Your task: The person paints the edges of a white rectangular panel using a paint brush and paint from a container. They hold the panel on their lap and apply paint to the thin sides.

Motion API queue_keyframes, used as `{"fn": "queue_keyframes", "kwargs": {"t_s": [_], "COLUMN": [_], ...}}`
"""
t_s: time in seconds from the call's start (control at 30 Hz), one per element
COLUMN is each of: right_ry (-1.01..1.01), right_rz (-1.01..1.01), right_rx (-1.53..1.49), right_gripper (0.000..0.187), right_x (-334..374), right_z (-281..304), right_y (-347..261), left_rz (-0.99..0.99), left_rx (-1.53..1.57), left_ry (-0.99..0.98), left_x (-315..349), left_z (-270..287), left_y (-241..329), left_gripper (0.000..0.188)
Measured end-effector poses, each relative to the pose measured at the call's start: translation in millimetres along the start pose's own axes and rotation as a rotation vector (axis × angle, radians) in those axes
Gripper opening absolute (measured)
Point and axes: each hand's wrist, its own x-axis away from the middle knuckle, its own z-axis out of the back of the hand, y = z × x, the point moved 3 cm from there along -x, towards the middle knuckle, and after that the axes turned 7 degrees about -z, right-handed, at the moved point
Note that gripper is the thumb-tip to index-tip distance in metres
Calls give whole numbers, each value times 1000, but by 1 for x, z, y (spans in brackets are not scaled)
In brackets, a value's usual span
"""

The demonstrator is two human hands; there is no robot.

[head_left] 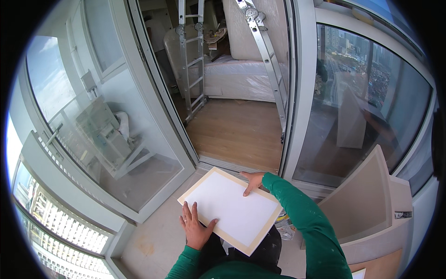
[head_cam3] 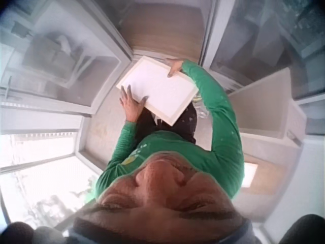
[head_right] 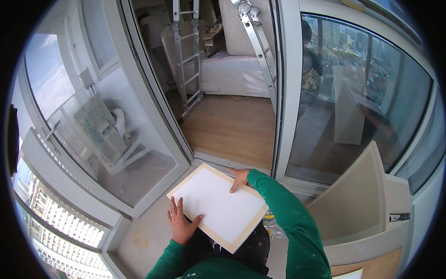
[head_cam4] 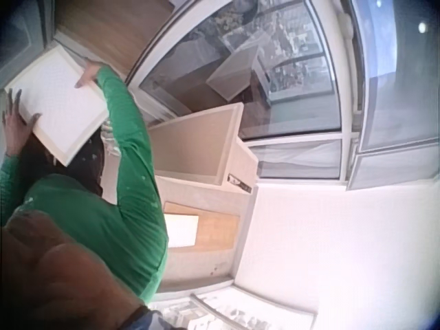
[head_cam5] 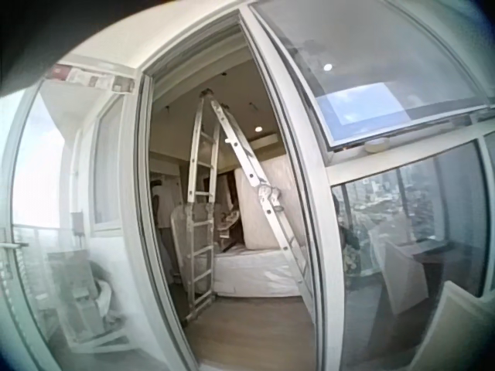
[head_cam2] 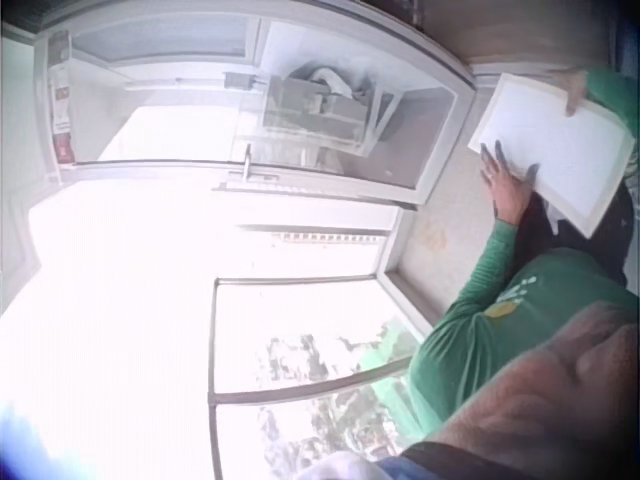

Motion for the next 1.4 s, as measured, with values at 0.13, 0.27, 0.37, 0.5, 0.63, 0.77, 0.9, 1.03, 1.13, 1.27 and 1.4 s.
{"fn": "queue_keyframes", "kwargs": {"t_s": [0.13, 0.27, 0.37, 0.5, 0.63, 0.77, 0.9, 1.03, 1.13, 1.27, 1.4], "right_ry": [-73, 59, 9, 139, 275, 377, 332, 482, 398, 113, 2], "right_rz": [-37, 21, -31, -2, 76, 73, 2, 52, 72, 85, 153], "right_rx": [-103, -9, -56, -69, -220, -329, -432, -331, -477, -867, -1034], "right_gripper": [148, 150, 152, 153, 151, 150, 152, 151, 148, 141, 137], "right_x": [3, -2, 11, 16, 37, 51, 69, 61, 66, 84, 76], "right_z": [0, 0, -1, -3, -7, -1, -6, -10, -27, -48, -78], "right_y": [-4, -3, -11, 2, -8, 8, 8, 20, 7, -14, -8], "left_rz": [313, 317, 446, 596, 499, 463, 429, 385, 412, 514, 593], "left_rx": [360, 589, 842, 1205, 1336, 1525, 1651, 1418, 1452, 1468, 1433], "left_ry": [62, 66, 32, 34, 103, 61, 30, -48, -158, -295, -406], "left_x": [18, 6, 5, -16, -32, -70, -67, -79, -94, -104, -94], "left_z": [-8, -16, -24, -14, -18, -5, -6, -24, -18, -14, -22], "left_y": [-59, -64, -77, -59, -76, -50, -20, -27, -49, -78, -103], "left_gripper": [93, 70, 54, 38, 40, 56, 74, 81, 75, 69, 67]}}
